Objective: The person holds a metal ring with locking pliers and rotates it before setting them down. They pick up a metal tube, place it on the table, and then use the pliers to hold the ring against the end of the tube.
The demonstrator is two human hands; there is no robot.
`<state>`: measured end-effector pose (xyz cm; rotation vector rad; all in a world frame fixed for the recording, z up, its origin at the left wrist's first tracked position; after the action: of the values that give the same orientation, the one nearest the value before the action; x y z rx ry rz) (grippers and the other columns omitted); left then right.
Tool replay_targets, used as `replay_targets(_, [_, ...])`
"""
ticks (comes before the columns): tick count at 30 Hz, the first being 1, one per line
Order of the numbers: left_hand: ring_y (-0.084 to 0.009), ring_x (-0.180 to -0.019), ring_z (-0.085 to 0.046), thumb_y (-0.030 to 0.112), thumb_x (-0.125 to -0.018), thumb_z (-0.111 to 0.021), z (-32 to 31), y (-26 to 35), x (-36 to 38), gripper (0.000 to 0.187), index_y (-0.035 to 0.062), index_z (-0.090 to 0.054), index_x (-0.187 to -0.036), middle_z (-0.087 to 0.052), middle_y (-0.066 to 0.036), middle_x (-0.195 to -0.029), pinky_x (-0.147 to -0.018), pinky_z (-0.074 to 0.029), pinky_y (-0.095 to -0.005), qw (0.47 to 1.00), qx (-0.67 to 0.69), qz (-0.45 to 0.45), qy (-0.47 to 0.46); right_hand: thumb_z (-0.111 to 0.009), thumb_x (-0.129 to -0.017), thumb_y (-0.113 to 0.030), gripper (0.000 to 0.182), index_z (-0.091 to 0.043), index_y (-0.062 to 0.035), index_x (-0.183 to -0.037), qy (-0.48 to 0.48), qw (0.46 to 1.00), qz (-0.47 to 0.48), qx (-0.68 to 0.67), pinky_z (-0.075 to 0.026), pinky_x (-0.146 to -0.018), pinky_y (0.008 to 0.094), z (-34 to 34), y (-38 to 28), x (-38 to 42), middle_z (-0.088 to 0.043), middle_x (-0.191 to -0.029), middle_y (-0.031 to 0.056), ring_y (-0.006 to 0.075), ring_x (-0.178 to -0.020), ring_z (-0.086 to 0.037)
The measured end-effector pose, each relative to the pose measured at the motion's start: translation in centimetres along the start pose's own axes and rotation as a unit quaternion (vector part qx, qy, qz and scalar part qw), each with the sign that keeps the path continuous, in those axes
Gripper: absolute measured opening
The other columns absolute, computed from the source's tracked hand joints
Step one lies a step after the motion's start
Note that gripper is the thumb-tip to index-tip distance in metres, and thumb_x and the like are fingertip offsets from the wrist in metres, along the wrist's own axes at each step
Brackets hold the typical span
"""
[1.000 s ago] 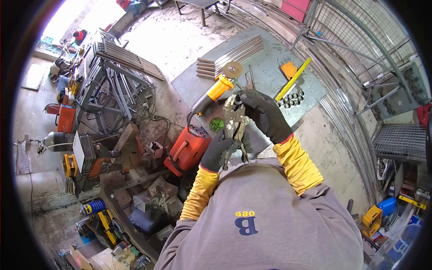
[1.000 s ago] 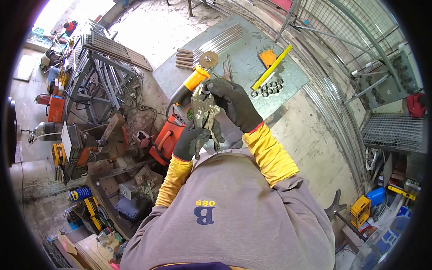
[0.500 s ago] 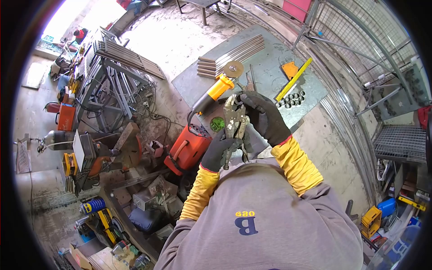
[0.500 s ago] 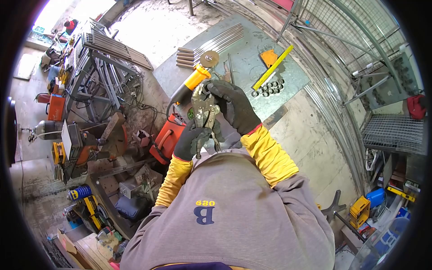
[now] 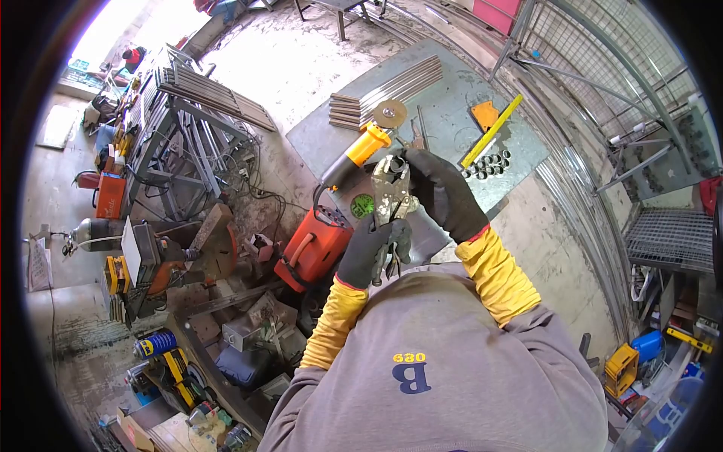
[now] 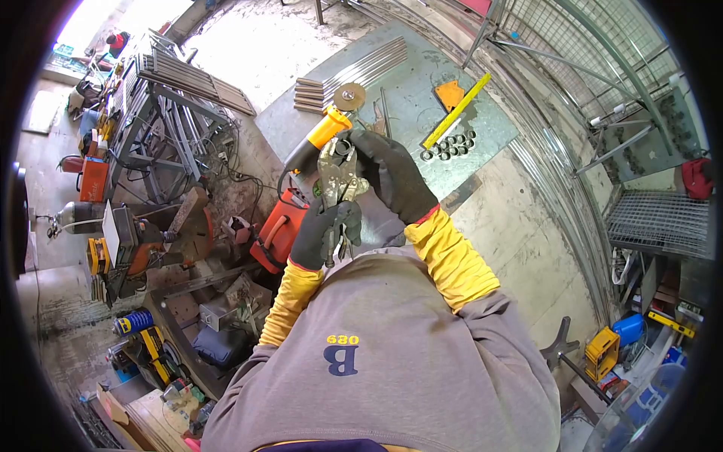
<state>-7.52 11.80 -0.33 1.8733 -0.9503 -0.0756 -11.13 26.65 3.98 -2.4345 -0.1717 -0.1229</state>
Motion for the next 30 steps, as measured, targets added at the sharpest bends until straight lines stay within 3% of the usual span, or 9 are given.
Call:
replay_targets(4, [-0.0163,-0.066,-0.06,0.027,-0.104,-0.066,-1.0,0.7,0.6,0.025,0.0029,-0.063,-0.098,-0.059,-0.004,-0.079,-0.062,-0.052,-0.0339,0.998,0.068,-0.002,-0.008,-0.035,-0.12,-0.034,0.051,-0.057,0.004,-0.146,-0.026,0.994,0.076,0.073,-0.05,-0.113,0.0345,0.1,-0.4,-0.4,-0.068,-0.138,0.0138,0.0181,-0.125,-0.066])
replay_targets(7, [-0.0171,-0.064,-0.059,0.028,-0.104,-0.065,-1.2,1.1,0.6,0.027,0.003,-0.062,-0.095,-0.057,-0.004,-0.077,-0.062,-0.053,-0.0354,0.998,0.067,-0.008,-0.008,-0.033,-0.12,-0.037,0.054,-0.054,0.0039,-0.149,-0.063,0.993,-0.003,-0.101,-0.048,-0.115,0.0344,0.4,1.2,-1.0,-0.067,-0.142,0.0142,0.0182,-0.127,-0.065])
replay_targets(9, [-0.0174,-0.065,-0.059,0.026,-0.104,-0.063,-1.2,1.2,0.7,0.026,0.0025,-0.062,-0.093,-0.057,-0.005,-0.077,-0.062,-0.053,-0.0354,0.999,0.047,-0.017,-0.012,-0.036,-0.12,-0.036,0.053,-0.057,0.0039,-0.146,-0.076,0.996,0.056,-0.002,-0.048,-0.115,0.0341,0.4,0.7,-1.0,-0.068,-0.139,0.0135,0.0182,-0.126,-0.065])
replay_targets(12, [-0.0177,-0.065,-0.06,0.025,-0.104,-0.062,-0.9,0.9,0.6,0.027,0.0021,-0.062,-0.091,-0.057,-0.005,-0.077,-0.063,-0.054,-0.0355,0.999,0.048,-0.006,0.001,-0.047,-0.117,-0.034,0.046,-0.063,0.0022,-0.14,-0.063,0.997,0.023,0.039,-0.053,-0.104,0.0294,0.6,1.0,-0.8,-0.072,-0.125,0.0075,0.0143,-0.113,-0.067])
replay_targets(16, [-0.0181,-0.066,-0.062,0.026,-0.104,-0.064,-0.2,0.4,0.2,0.026,0.0009,-0.065,-0.095,-0.061,-0.006,-0.079,-0.063,-0.055,-0.0354,0.999,0.032,-0.007,-0.008,-0.057,-0.113,-0.027,0.039,-0.066,0.0028,-0.136,0.022,0.998,-0.004,0.066,-0.053,-0.103,0.0289,1.0,1.2,-0.2,-0.073,-0.122,0.007,0.0123,-0.113,-0.067])
replay_targets(18, [-0.018,-0.07,-0.065,0.025,-0.103,-0.066,0.7,0.2,0.0,0.025,0.0002,-0.069,-0.1,-0.067,-0.008,-0.085,-0.065,-0.055,-0.0348,0.997,-0.065,0.003,0.032,-0.063,-0.11,-0.021,0.034,-0.068,0.0036,-0.132,0.019,0.98,0.114,0.164,-0.055,-0.099,0.0282,0.4,-0.4,0.4,-0.074,-0.119,0.0068,0.0108,-0.11,-0.07])
replay_targets(22, [-0.016,-0.073,-0.066,0.027,-0.101,-0.07,1.1,-1.1,-1.2,0.028,-0.0009,-0.071,-0.105,-0.07,-0.008,-0.088,-0.066,-0.055,-0.0329,0.996,-0.086,0.016,-0.014,-0.063,-0.109,-0.019,0.032,-0.07,0.0036,-0.131,0.025,0.976,0.106,0.186,-0.057,-0.093,0.0285,0.4,-0.9,0.4,-0.075,-0.116,0.0065,0.0109,-0.103,-0.072])
replay_targets(24, [-0.0137,-0.073,-0.065,0.028,-0.098,-0.074,2.0,-0.8,-1.5,0.031,-0.0013,-0.07,-0.107,-0.07,-0.006,-0.086,-0.067,-0.054,-0.0314,0.945,-0.327,-0.015,0.031,-0.062,-0.111,-0.019,0.03,-0.07,0.0027,-0.13,0.063,0.972,0.104,0.201,-0.055,-0.09,0.0251,1.5,-1.1,0.1,-0.073,-0.114,0.0055,0.0101,-0.101,-0.069])
replay_targets(30, [-0.0118,-0.072,-0.063,0.025,-0.095,-0.075,1.9,-2.5,-1.4,0.033,-0.0014,-0.071,-0.115,-0.07,-0.005,-0.085,-0.065,-0.053,-0.033,0.923,-0.383,0.035,0.012,-0.064,-0.109,-0.02,0.032,-0.07,0.0015,-0.132,0.103,0.972,0.077,0.194,-0.053,-0.086,0.0242,2.3,-1.9,0.5,-0.073,-0.111,0.0026,0.0083,-0.095,-0.066])
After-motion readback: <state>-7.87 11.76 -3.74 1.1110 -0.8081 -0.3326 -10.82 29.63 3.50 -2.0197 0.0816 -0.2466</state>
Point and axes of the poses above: each hand's wrist, its own x-axis away from the middle knuckle, its own z-axis out of the back of the hand, y = z × x, the point moved 8 cm from there along -x, towards the middle knuckle
